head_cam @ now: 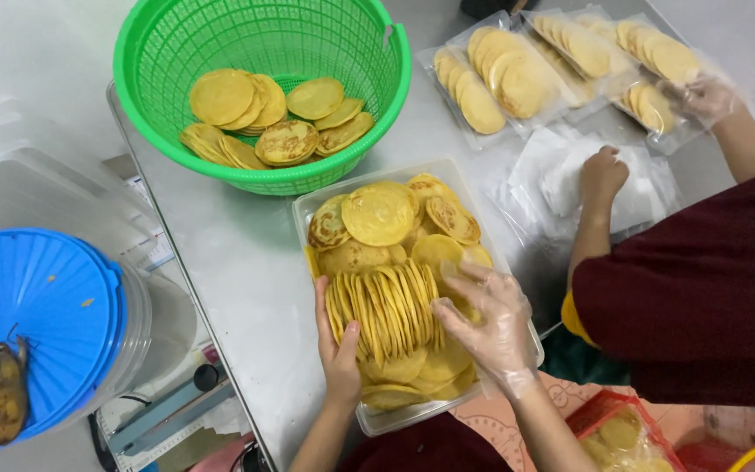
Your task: The person stacks round flatbreads in a clear plastic container and places them into plastic bags. They repeatedly pick up flatbreads from a green basket and a tray, arrange them, and transfer them to packaging on a stainless steel table.
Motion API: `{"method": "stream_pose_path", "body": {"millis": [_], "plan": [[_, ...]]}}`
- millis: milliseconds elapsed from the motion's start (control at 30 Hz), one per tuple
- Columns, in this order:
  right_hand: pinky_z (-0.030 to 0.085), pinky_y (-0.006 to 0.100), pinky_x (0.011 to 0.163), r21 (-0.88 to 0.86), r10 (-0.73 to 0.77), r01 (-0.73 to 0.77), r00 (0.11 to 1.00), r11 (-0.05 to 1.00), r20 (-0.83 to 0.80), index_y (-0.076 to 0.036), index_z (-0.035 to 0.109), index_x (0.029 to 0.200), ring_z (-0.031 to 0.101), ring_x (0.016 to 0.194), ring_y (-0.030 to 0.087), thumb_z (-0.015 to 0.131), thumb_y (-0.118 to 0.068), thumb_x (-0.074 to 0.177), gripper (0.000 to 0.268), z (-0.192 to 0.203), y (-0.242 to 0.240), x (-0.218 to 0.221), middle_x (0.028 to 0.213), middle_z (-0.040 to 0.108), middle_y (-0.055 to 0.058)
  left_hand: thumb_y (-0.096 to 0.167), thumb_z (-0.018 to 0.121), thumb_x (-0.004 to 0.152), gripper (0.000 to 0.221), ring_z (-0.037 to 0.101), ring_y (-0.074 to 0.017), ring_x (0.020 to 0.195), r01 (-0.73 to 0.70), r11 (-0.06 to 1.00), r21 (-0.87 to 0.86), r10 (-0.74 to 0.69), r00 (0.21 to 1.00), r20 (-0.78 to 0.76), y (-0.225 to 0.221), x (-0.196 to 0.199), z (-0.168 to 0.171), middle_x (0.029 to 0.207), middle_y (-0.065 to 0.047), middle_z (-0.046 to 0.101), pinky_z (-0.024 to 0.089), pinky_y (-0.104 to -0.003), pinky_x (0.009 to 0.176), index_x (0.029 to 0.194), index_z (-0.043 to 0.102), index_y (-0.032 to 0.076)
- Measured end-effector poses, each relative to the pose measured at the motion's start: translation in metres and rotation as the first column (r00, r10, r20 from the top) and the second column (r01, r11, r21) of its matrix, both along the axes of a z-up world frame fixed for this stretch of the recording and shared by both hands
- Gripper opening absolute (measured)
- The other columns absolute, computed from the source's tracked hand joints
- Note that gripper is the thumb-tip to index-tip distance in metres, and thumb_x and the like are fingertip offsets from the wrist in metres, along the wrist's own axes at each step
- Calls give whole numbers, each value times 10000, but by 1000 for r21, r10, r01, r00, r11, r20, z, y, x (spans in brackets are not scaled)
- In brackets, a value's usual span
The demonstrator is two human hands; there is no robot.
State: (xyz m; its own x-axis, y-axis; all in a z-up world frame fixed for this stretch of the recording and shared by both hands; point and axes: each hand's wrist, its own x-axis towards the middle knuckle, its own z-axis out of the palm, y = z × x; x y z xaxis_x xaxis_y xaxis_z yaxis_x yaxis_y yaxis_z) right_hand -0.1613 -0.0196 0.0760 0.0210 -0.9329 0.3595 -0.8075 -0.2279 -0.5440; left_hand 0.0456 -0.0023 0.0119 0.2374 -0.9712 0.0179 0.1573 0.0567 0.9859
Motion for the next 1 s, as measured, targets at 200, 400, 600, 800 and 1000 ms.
{"method": "stream_pose_path", "body": {"millis": [200,400,600,800,1000], "plan": [[411,465,1060,155,-86,80,996,985,28,-262,815,1090,534,1242,242,715,-288,832,278,-3,1,7,1301,687,-34,209,492,947,718,200,-278,1585,-19,1000,1,19,1000,24,-1,0,-2,1689,-110,268,148,-489,1283,1610,229,123],[434,471,1171,362,-89,-39,940,931,330,-159,681,1292,627,1296,281,747,-341,845,487,-1,5,19,1357,685,86,208,502,937,727,213,-268,1582,-17,999,29,17,1000,-5,-2,0,-2,1689,-104,269,189,-477,1273,1609,238,123],[531,378,1095,295,-53,-18,972,955,231,-255,574,1409,643,1278,242,682,-115,866,571,-8,12,22,1373,668,86,211,502,955,716,215,-278,1583,-3,999,-33,4,1000,28,0,0,-4,1688,-126,267,191,-476,1277,1610,234,99],[594,256,1014,116,47,-76,971,990,236,-103,570,1412,677,1241,243,621,79,834,609,-35,14,13,1343,681,148,235,499,967,711,237,-287,1574,-5,999,-51,6,1000,22,0,-1,-1,1680,-135,274,225,-479,1269,1609,232,88],[638,342,1000,-239,94,-59,986,969,138,3,532,1400,749,1120,323,594,19,966,439,-91,22,14,1271,689,231,245,502,959,708,241,-290,1574,-35,998,-45,37,998,56,0,-2,-3,1672,-137,302,192,-488,1276,1604,256,89]]}}
